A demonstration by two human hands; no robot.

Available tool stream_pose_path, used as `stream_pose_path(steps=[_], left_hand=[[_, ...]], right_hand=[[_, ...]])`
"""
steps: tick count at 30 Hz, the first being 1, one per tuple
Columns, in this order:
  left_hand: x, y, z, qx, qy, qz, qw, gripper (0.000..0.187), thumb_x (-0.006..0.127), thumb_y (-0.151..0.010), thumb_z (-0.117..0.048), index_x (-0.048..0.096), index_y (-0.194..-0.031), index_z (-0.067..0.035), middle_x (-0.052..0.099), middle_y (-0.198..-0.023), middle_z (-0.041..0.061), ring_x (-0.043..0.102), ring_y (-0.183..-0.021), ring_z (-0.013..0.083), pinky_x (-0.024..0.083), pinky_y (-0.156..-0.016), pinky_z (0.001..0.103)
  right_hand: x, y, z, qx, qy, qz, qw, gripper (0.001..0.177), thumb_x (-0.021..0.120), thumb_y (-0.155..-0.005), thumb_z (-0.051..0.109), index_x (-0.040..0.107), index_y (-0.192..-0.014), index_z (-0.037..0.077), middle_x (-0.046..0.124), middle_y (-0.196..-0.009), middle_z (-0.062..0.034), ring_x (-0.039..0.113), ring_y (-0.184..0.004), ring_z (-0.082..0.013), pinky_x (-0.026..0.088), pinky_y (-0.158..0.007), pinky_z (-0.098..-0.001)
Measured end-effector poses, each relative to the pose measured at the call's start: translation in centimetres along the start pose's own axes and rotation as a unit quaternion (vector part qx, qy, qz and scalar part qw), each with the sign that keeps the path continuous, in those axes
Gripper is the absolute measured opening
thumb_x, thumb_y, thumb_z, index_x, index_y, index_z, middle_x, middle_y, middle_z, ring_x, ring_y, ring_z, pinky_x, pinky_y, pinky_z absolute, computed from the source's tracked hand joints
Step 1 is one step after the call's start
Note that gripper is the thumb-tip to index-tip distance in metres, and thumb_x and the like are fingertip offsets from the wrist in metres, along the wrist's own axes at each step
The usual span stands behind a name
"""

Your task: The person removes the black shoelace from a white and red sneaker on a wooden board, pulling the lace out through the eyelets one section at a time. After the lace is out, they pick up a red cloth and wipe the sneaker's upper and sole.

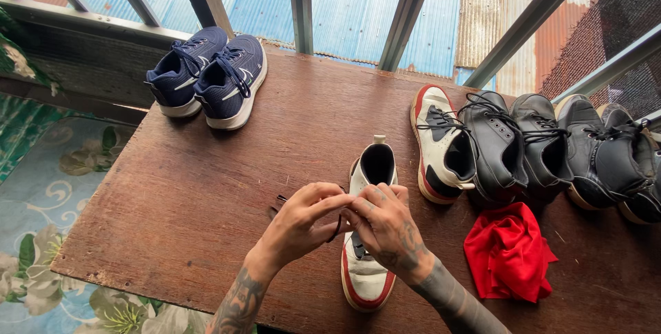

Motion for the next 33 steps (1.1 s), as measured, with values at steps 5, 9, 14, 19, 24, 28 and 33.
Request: stream_pose_path(steps=[5, 9, 14, 19, 24, 28, 33], left_hand=[[-2.6, 0.8, 1.5, -0.051, 0.143, -0.101, 0.983, 0.017, 0.076, -0.093, -0.014, 0.077, -0.109, -0.01, 0.075, -0.103, 0.006, 0.074, -0.089, 0.0155, 0.063, -0.074, 0.026], [-5.1, 1.5, 4.5, -0.096, 0.196, -0.2, 0.955, 0.015, 0.071, -0.098, -0.016, 0.076, -0.109, -0.008, 0.077, -0.102, 0.008, 0.075, -0.086, 0.0139, 0.063, -0.071, 0.025], [-8.5, 2.6, 7.0, -0.158, 0.207, -0.312, 0.914, 0.022, 0.065, -0.103, -0.023, 0.075, -0.109, -0.004, 0.077, -0.097, 0.008, 0.075, -0.086, 0.0135, 0.064, -0.072, 0.026], [-9.3, 1.8, 6.2, -0.166, 0.206, -0.319, 0.91, 0.026, 0.061, -0.106, -0.024, 0.073, -0.114, -0.003, 0.076, -0.093, 0.008, 0.075, -0.085, 0.0137, 0.064, -0.075, 0.027], [-5.1, -0.5, 3.9, -0.194, 0.233, -0.156, 0.94, 0.029, 0.063, -0.1, -0.02, 0.065, -0.125, -0.006, 0.079, -0.097, 0.008, 0.076, -0.081, 0.0122, 0.065, -0.072, 0.026], [-1.1, -1.8, 2.7, -0.25, 0.174, -0.036, 0.952, 0.013, 0.068, -0.096, -0.014, 0.072, -0.105, -0.005, 0.082, -0.094, 0.007, 0.079, -0.078, 0.012, 0.062, -0.069, 0.026], [1.4, -3.8, 0.4, -0.166, 0.135, 0.013, 0.977, 0.021, 0.065, -0.097, -0.008, 0.073, -0.116, -0.005, 0.077, -0.097, 0.01, 0.076, -0.085, 0.019, 0.06, -0.073, 0.031]], right_hand=[[-1.0, 0.5, 0.2, 0.003, 0.04, -0.01, 0.999, 0.014, 0.066, -0.095, 0.024, 0.071, -0.089, 0.012, 0.058, -0.084, -0.0009, 0.056, -0.084, -0.019, 0.035, -0.087, -0.0396], [-0.8, 1.8, 0.8, -0.03, 0.11, 0.013, 0.993, 0.01, 0.069, -0.089, 0.023, 0.07, -0.084, 0.014, 0.057, -0.083, -0.0016, 0.056, -0.084, -0.0192, 0.032, -0.087, -0.043], [1.8, 3.5, 1.4, -0.058, 0.134, 0.11, 0.983, 0.008, 0.071, -0.085, 0.022, 0.07, -0.081, 0.015, 0.057, -0.081, -0.0033, 0.057, -0.085, -0.0199, 0.033, -0.089, -0.0429], [3.0, 4.3, 3.5, -0.115, 0.143, 0.077, 0.98, 0.023, 0.069, -0.084, 0.013, 0.072, -0.107, 0.01, 0.06, -0.086, -0.0011, 0.058, -0.087, -0.0183, 0.036, -0.093, -0.0394], [0.3, 3.9, 1.4, -0.056, -0.006, 0.012, 0.998, 0.039, 0.071, -0.09, 0.016, 0.065, -0.127, 0.007, 0.066, -0.092, -0.0021, 0.062, -0.089, -0.0182, 0.04, -0.091, -0.04], [-3.5, 3.1, -2.3, 0.033, 0.067, -0.059, 0.995, 0.037, 0.065, -0.093, 0.014, 0.065, -0.13, 0.008, 0.065, -0.094, -0.0044, 0.061, -0.09, -0.021, 0.043, -0.09, -0.0402], [-3.1, 1.7, -4.7, 0.071, 0.044, 0.014, 0.996, 0.03, 0.059, -0.099, 0.019, 0.067, -0.125, 0.009, 0.064, -0.101, -0.0091, 0.063, -0.094, -0.0265, 0.048, -0.084, -0.0396]])
Point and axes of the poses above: each hand's wrist, its own y-axis away from the middle knuckle, its own x-axis out of the palm, z = x × y, the point moved 8 cm from there along -y, towards the middle knuckle
